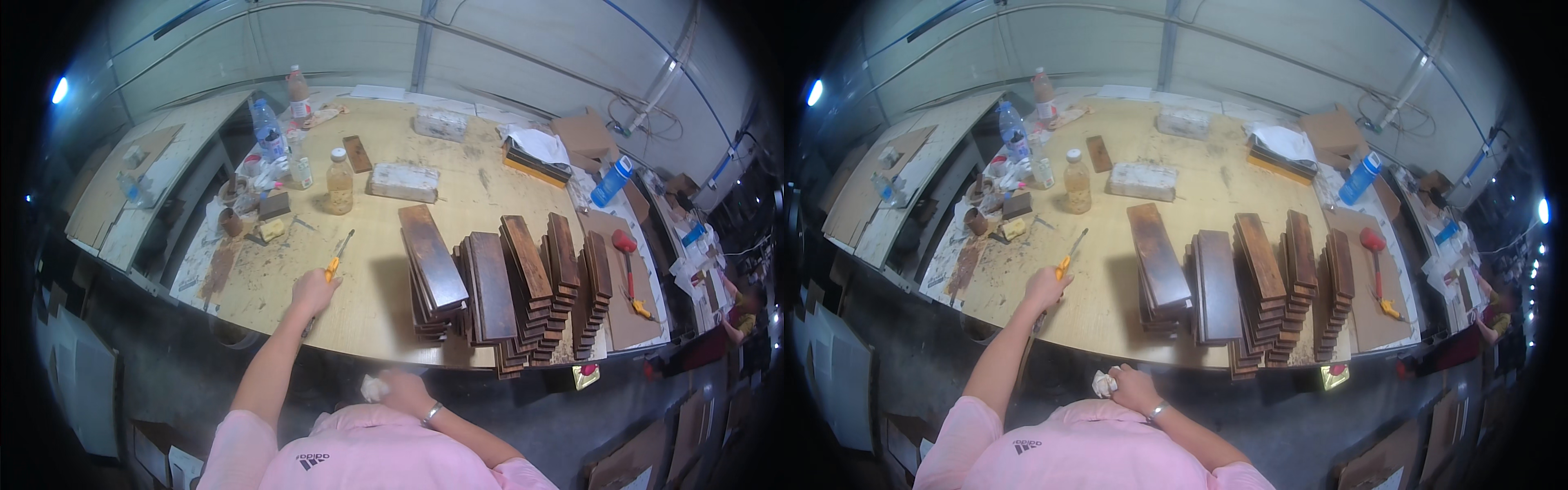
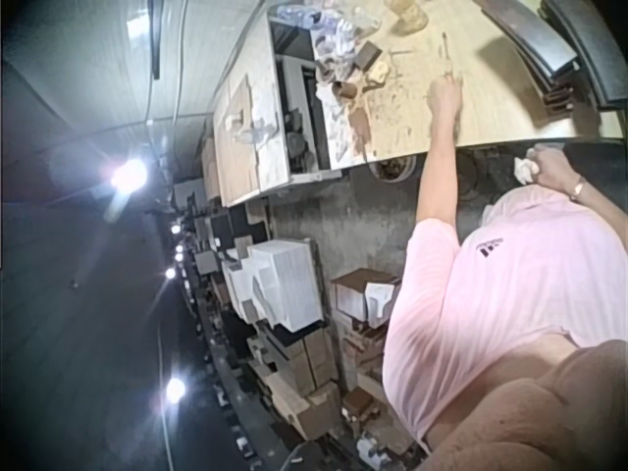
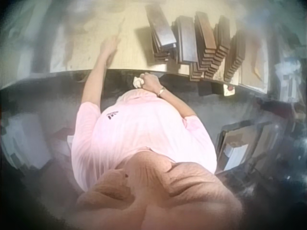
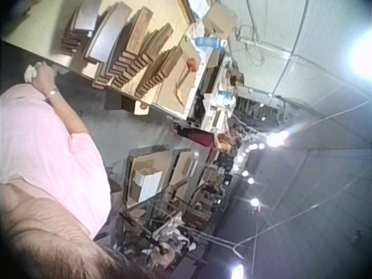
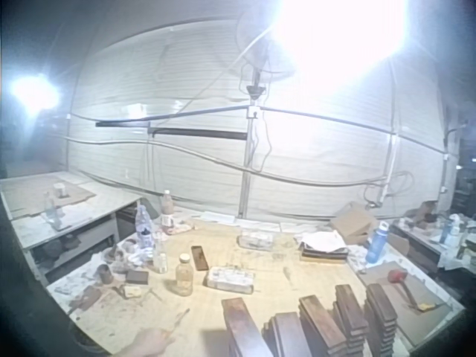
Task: The person wipes a wooden block with a sponge, then pours liquid from a bottle onto a cloth and wipes several more wooden blocks, stacking them together on a workbench.
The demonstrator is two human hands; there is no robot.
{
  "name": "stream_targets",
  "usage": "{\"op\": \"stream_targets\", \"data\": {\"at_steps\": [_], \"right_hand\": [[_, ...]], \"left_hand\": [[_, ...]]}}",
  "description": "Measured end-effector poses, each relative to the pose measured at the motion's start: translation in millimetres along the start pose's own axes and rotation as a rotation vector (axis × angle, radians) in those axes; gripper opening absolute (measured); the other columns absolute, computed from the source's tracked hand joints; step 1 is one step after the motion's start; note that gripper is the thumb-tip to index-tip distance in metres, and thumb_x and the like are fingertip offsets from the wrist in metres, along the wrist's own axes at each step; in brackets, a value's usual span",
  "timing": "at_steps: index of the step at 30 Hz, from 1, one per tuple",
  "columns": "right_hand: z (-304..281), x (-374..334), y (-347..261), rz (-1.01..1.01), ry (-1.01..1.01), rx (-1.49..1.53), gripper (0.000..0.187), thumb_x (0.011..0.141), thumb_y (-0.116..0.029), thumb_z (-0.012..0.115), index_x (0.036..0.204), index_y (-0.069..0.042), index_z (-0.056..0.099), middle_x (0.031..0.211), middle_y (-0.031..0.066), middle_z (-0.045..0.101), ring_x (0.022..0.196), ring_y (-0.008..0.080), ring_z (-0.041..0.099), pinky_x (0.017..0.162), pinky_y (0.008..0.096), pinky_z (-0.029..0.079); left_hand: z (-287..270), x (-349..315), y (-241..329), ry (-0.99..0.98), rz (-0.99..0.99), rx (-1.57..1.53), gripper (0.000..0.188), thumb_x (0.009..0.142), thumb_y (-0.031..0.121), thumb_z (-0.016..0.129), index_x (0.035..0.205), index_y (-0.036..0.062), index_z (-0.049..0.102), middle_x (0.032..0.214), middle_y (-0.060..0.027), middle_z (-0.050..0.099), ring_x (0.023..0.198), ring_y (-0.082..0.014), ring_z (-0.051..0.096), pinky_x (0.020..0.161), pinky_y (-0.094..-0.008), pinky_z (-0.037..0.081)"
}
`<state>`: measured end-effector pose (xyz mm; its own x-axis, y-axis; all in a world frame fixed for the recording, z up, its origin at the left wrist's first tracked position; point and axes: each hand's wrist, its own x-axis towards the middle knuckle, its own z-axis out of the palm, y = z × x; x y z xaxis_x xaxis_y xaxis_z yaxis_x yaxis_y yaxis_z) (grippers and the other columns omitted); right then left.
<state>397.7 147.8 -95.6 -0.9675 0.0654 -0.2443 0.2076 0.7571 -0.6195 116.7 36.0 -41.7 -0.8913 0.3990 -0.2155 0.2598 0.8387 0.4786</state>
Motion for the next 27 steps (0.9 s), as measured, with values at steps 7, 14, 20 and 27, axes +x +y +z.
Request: {"op": "stream_targets", "data": {"at_steps": [7,14,20,27], "right_hand": [[0,-3,2,0.008,0.041,0.027,0.031,0.076,-0.022,0.069,0.103,-0.009,0.067,0.103,0.0171,0.068,0.093,0.037,0.065,0.081,0.0476,0.051],[5,-2,8,-0.01,0.075,0.015,0.03,0.077,-0.019,0.068,0.106,-0.011,0.068,0.1,0.015,0.063,0.086,0.036,0.066,0.077,0.0472,0.053],[3,3,0,-0.002,0.012,-0.008,0.032,0.076,-0.02,0.069,0.106,-0.011,0.068,0.099,0.0153,0.063,0.086,0.036,0.067,0.078,0.0469,0.053],[2,2,-6,-0.001,0.002,-0.024,0.028,0.077,-0.024,0.068,0.101,-0.009,0.067,0.1,0.015,0.066,0.094,0.0346,0.065,0.079,0.046,0.052]], "left_hand": [[-1,-20,12,-0.045,0.034,0.061,0.044,0.088,0.043,0.065,0.096,0.0002,0.068,0.089,-0.0221,0.07,0.087,-0.0388,0.068,0.079,-0.0479,0.053],[34,-89,-9,-0.168,0.18,0.219,0.044,0.089,0.044,0.063,0.095,0.0004,0.067,0.085,-0.0227,0.07,0.083,-0.0391,0.068,0.077,-0.0489,0.053],[41,-92,-2,-0.138,0.253,0.259,0.042,0.088,0.042,0.066,0.092,-0.0002,0.067,0.081,-0.0218,0.069,0.079,-0.0395,0.068,0.073,-0.0491,0.053],[34,-115,-8,-0.105,0.251,0.284,0.039,0.089,0.041,0.065,0.091,0.0012,0.065,0.08,-0.0202,0.069,0.077,-0.0393,0.068,0.071,-0.0493,0.054]]}}
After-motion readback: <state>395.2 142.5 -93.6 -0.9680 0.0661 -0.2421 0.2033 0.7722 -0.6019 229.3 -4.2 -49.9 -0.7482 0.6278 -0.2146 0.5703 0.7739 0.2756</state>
